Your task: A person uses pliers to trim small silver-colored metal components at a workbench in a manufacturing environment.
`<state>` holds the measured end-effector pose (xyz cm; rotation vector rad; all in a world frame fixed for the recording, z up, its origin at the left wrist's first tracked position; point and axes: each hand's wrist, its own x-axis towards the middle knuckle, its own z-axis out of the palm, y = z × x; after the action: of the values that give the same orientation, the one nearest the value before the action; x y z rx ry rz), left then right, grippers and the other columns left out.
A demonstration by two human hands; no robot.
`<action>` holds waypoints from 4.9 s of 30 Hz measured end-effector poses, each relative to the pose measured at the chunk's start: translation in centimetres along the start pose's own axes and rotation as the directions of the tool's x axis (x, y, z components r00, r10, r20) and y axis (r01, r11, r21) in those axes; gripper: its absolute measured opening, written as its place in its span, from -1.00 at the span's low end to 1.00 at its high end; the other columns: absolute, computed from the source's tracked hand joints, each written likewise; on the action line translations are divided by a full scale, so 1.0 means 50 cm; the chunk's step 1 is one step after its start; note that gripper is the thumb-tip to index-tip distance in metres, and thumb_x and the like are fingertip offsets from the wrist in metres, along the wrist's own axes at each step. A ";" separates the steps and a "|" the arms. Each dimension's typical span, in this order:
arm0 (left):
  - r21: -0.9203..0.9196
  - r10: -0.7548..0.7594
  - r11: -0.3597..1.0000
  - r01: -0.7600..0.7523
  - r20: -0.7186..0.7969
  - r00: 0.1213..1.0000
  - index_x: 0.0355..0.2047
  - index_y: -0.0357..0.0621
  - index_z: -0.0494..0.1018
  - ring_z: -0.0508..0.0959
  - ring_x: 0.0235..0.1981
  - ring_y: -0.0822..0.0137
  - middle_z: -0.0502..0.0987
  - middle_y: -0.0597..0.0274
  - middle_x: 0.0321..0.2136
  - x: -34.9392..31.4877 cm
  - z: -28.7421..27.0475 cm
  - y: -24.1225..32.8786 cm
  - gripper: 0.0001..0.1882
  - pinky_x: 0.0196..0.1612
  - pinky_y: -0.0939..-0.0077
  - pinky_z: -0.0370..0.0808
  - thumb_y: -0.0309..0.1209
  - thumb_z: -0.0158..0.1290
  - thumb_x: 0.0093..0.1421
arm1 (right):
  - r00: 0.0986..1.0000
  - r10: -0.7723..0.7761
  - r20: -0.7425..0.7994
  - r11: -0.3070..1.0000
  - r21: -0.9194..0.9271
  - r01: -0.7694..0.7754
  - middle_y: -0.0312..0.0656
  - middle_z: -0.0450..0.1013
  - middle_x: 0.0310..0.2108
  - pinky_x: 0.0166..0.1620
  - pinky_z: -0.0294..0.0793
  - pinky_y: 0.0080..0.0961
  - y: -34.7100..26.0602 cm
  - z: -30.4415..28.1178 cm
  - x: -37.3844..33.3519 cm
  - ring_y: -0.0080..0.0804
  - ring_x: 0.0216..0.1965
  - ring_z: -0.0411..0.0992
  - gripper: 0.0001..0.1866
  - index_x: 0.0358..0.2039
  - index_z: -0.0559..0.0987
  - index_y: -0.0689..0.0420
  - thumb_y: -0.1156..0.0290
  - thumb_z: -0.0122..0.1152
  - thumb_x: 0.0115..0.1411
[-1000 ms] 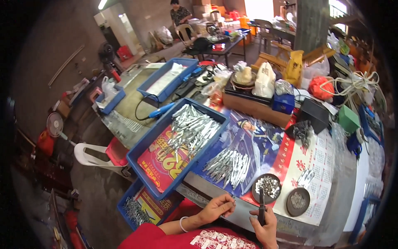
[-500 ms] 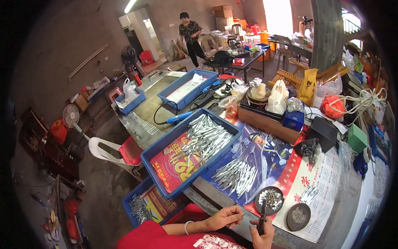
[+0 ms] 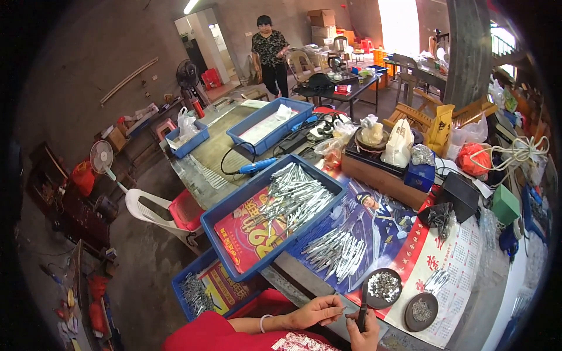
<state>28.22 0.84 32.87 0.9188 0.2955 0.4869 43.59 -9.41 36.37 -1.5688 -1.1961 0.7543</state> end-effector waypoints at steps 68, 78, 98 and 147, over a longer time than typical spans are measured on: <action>-0.201 0.029 0.979 -0.027 0.007 1.000 -0.33 -0.13 0.29 0.24 -0.65 0.63 0.33 0.39 -0.53 -0.004 -0.014 0.015 -0.83 -0.61 0.79 0.15 -0.30 -0.14 0.31 | 0.963 0.262 0.069 0.902 0.338 -0.269 -0.43 0.32 -0.60 -0.63 0.13 -0.78 -0.061 0.063 0.007 -0.72 -0.65 0.23 -0.80 -0.20 0.51 0.14 0.37 0.04 0.20; -0.266 -0.010 0.964 0.007 -0.009 1.000 -0.30 -0.16 0.31 0.22 -0.66 0.65 0.30 0.42 -0.59 0.032 -0.007 0.008 -0.84 -0.60 0.82 0.12 -0.34 -0.17 0.32 | 0.948 0.307 0.087 0.876 0.362 -0.318 -0.43 0.34 -0.61 -0.63 0.12 -0.79 -0.039 0.043 0.037 -0.74 -0.68 0.18 -0.81 -0.23 0.51 0.14 0.36 0.06 0.20; -0.214 -0.020 0.977 0.024 0.024 1.000 -0.27 -0.16 0.33 0.22 -0.66 0.65 0.31 0.42 -0.57 -0.014 0.047 0.008 -0.82 -0.63 0.81 0.11 -0.30 -0.13 0.30 | 0.991 0.014 -0.135 0.976 0.215 0.015 -0.39 0.35 -0.51 -0.48 0.19 -0.74 -0.014 0.043 -0.036 -0.68 -0.53 0.25 -0.82 -0.22 0.55 0.16 0.47 0.03 0.19; -0.252 -0.230 0.955 0.159 -0.286 0.930 -0.35 -0.16 0.27 0.35 -0.65 0.54 0.38 0.26 -0.47 0.062 -0.005 0.055 -0.84 -0.69 0.75 0.18 -0.33 -0.15 0.30 | 0.971 0.015 0.239 0.867 -0.487 0.107 0.10 0.28 -0.24 -0.28 0.39 -0.27 0.009 -0.058 -0.003 -0.02 -0.31 0.36 -0.65 -0.56 0.45 0.30 0.37 0.41 -0.27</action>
<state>29.99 4.00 34.86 0.5806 0.6033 0.4691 46.27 -10.53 36.86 -1.8953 -1.7001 0.6409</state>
